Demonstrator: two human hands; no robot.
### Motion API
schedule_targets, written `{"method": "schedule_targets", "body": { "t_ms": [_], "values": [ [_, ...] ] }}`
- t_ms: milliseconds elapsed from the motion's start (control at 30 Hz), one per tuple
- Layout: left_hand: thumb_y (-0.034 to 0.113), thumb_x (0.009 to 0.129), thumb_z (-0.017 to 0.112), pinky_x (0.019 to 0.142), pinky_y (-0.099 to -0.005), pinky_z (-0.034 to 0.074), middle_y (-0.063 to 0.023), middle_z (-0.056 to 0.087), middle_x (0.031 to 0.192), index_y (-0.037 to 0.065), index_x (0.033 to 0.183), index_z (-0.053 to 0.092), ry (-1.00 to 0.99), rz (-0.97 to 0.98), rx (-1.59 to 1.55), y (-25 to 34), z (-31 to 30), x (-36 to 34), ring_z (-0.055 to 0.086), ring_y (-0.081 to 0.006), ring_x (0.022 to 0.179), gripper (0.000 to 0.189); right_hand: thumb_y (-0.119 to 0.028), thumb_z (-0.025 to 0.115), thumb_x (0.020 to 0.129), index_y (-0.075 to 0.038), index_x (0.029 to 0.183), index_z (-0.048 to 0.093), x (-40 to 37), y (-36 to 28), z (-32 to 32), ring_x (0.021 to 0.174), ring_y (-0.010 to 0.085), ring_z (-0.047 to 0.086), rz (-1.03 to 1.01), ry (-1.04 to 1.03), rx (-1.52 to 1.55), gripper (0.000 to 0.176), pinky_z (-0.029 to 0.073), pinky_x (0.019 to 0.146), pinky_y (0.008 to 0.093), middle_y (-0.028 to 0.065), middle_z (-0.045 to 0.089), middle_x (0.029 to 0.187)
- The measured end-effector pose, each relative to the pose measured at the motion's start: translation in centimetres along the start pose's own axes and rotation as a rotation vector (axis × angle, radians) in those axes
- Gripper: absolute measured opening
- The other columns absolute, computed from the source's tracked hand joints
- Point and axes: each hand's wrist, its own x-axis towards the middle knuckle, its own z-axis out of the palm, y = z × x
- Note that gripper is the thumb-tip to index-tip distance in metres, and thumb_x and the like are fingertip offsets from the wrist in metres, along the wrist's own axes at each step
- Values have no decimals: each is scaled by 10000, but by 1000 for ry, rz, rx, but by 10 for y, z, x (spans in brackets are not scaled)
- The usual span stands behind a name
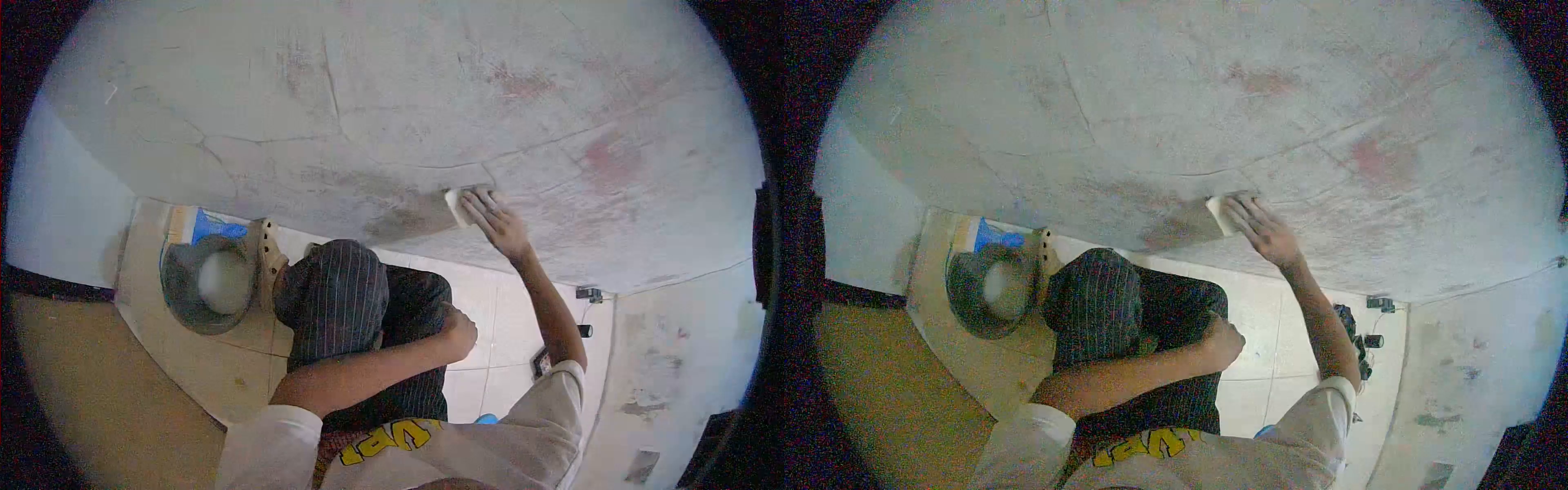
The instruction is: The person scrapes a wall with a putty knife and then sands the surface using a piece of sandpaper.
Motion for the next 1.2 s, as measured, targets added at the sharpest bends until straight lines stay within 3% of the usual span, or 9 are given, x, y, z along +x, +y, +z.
{"method": "schedule_targets", "body": {
  "t_ms": [200,400,600,733,800,900,1100,1133,1200],
  "values": [
    [169,840,522,825,-666,409,-159,683,953,57,1025,651,157,141,-42,-9,0,-14,642,-316,920,252,-124,514,850,-85,1384,435,138,-48,-7,1354,235,377,115,74,496,542,360,1090,384,63,383,1475],
    [232,878,502,747,-636,425,-207,656,971,47,1041,645,257,174,-117,-18,10,-12,624,-372,874,285,-128,494,864,-62,1404,388,237,-80,3,1356,256,366,-33,201,360,554,394,1067,355,92,367,1477],
    [183,833,555,841,-680,404,-138,683,1036,75,1035,671,144,73,-15,-17,14,8,653,-327,928,257,-176,469,877,-47,1400,385,168,-51,-3,1335,285,399,-44,210,426,545,385,1078,381,119,382,1463],
    [169,826,577,891,-670,390,-142,678,1070,61,1052,673,184,31,-108,-19,-6,-8,648,-310,973,268,-179,464,876,-55,1400,399,31,-4,5,1345,278,387,56,-112,310,543,360,1095,415,101,405,1455],
    [275,855,553,878,-663,385,-178,620,1131,107,1273,541,-40,49,18,-18,-8,-6,583,-337,1052,450,-118,498,863,-61,1408,391,-27,15,-11,1319,303,417,61,-108,147,558,392,1063,400,105,394,1463],
    [238,848,569,888,-660,382,-177,620,1133,117,1324,509,-45,53,3,-17,-26,-23,579,-341,1057,495,-107,501,862,-68,1402,405,-66,27,-35,1324,296,412,70,-154,35,550,385,1071,400,110,417,1445],
    [208,856,555,915,-640,385,-160,646,1105,99,1224,575,69,41,-40,-9,-22,-25,603,-329,1042,385,-150,460,886,-62,1405,394,13,5,-15,1327,295,408,102,-125,198,530,364,1085,410,109,377,1469],
    [192,836,575,921,-632,392,-137,675,1067,87,1107,651,157,44,-31,-8,-21,-26,634,-307,1010,300,-164,477,876,-65,1401,399,46,-5,-17,1331,288,401,91,-43,208,540,369,1085,412,102,390,1461],
    [204,877,519,907,-639,396,-166,654,1069,89,1191,602,93,57,-13,-12,-15,-18,616,-338,1007,344,-179,493,872,-77,1402,400,106,-26,-16,1337,278,387,74,132,237,549,369,1088,407,92,392,1458]
  ]
}}
